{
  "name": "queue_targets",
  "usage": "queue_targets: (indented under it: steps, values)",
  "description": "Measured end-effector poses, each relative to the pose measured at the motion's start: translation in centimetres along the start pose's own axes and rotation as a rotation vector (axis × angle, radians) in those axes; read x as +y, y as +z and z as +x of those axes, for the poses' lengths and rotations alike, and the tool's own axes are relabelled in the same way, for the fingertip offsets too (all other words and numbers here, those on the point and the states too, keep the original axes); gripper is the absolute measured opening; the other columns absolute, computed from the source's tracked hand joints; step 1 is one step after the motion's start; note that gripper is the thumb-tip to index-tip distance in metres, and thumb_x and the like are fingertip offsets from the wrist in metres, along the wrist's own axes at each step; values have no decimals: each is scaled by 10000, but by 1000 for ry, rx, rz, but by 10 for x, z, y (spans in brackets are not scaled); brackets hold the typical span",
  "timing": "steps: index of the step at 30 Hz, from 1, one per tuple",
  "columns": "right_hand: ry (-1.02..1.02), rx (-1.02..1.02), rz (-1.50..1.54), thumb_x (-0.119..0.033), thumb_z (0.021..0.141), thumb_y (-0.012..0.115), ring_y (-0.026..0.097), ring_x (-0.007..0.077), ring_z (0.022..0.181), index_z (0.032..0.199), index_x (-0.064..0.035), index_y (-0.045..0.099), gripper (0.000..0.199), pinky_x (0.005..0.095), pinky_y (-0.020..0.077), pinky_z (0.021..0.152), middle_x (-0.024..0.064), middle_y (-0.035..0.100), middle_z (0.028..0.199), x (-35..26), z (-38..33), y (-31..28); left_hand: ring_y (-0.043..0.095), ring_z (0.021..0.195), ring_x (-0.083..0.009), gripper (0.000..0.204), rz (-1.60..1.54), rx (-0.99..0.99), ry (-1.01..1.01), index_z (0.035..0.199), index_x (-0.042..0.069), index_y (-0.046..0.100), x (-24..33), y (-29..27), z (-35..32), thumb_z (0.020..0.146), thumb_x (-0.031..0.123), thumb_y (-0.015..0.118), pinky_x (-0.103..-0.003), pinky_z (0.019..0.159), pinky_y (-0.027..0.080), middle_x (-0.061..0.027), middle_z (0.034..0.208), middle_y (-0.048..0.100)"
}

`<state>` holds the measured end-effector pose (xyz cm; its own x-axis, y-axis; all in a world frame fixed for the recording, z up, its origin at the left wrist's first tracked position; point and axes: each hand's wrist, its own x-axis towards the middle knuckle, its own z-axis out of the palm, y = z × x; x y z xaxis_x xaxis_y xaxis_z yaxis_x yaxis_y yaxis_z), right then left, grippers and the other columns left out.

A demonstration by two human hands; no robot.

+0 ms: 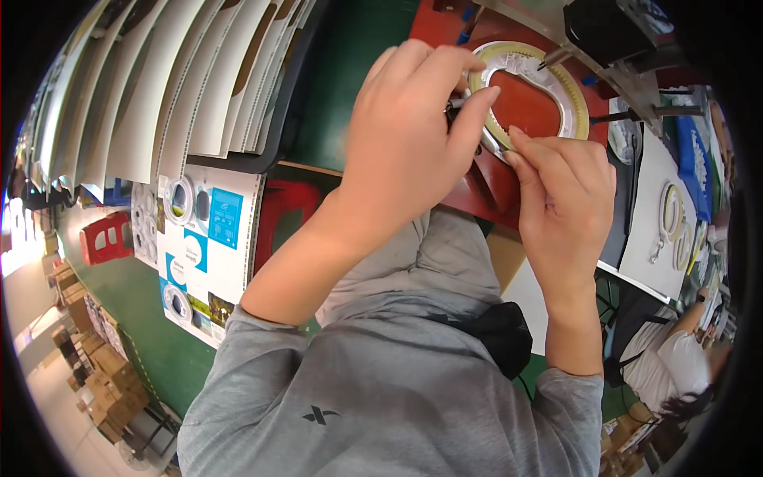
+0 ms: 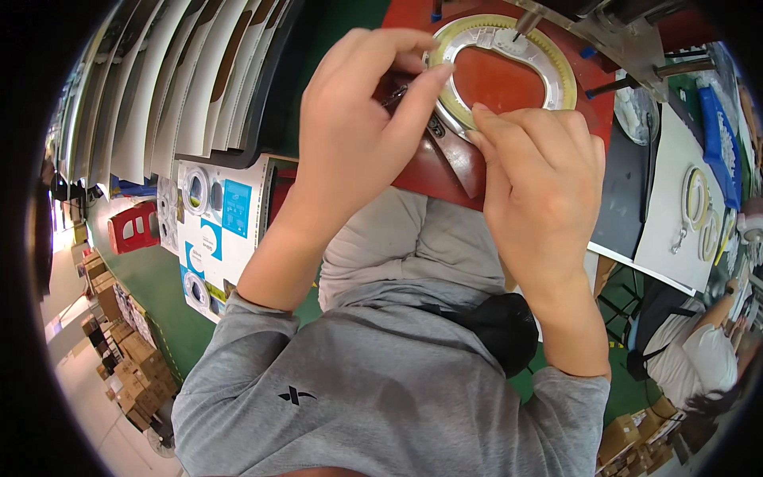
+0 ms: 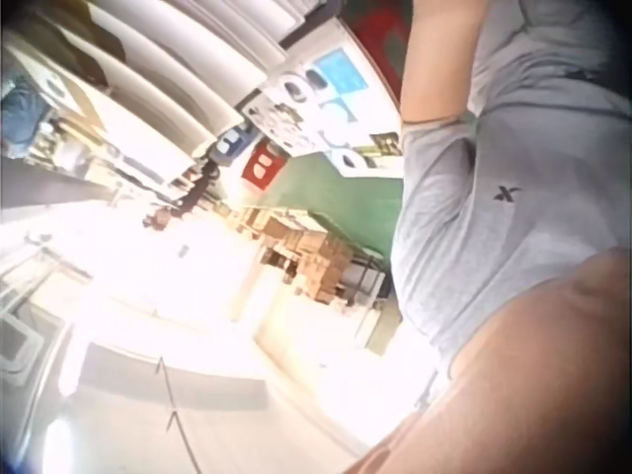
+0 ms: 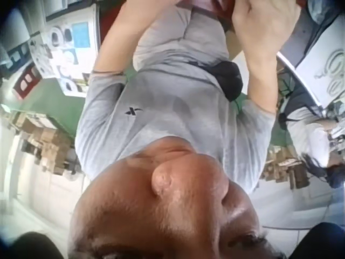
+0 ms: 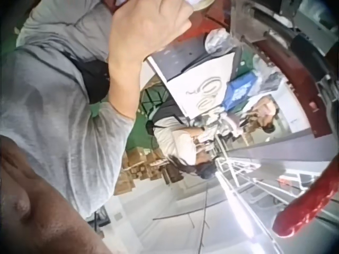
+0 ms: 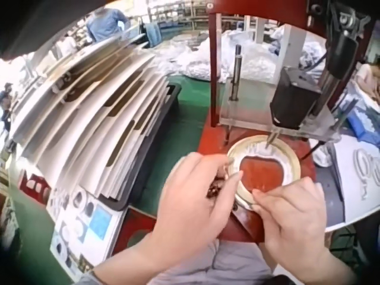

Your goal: Applying adhesive to circular plastic rings and attaching them to filter bag components using a manual press station.

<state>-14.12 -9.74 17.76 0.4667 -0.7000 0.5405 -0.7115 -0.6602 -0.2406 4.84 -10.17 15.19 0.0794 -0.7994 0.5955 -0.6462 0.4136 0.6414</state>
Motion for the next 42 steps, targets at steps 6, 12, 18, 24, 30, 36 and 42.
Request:
queue_targets:
  steps: [6,12,18,24,30,36,42]
  values:
    - [-27,-19,-15,-83,804,835,623,202,872,1060,-108,802,259,356,410,732,-17,686,920,3,2,1,702,950,-346,190,-106,32,21,1018,1,749,-8,18,7,840,63,770,-419,856,564,-170,968,741]
    - [-88,-68,-69,-36,837,810,646,215,913,1135,-98,807,304,347,429,781,13,720,1003,7,3,-3,759,830,-202,158,-89,164,307,1091,-7,750,-20,22,19,943,43,728,-296,739,595,-220,1132,757]
    - [-44,-130,-39,-41,879,787,669,232,984,1181,-89,795,306,334,463,872,49,738,1095,7,2,-7,768,780,-226,164,-328,-2,-192,1071,-21,754,1,1,20,912,-21,714,-289,692,593,-225,1133,760]
    - [138,-14,5,-224,1110,559,596,321,1316,1443,-4,605,402,387,427,1130,164,640,1438,32,8,4,761,762,-273,159,-333,-89,-244,1053,-17,746,1,-6,24,899,-27,709,-314,668,583,-218,1090,762]
    - [178,-159,-9,-323,1141,479,483,339,1468,1524,40,498,528,390,338,1218,219,520,1568,48,14,18,739,826,-371,123,413,-31,294,1010,-16,731,-9,1,25,890,-10,704,-384,711,594,-223,1028,748]
    - [296,-240,20,-305,1138,487,483,351,1464,1537,49,468,533,380,346,1210,232,500,1581,37,26,16,742,944,-372,154,102,-45,179,1066,-6,725,-24,9,23,920,23,685,-404,811,598,-224,1073,750]
    - [198,-126,-9,-373,1105,543,429,415,1491,1516,64,483,603,443,358,1215,274,479,1575,49,15,22,777,883,-245,187,-173,38,40,1081,15,774,-23,26,18,897,43,760,-292,721,608,-155,1171,776]
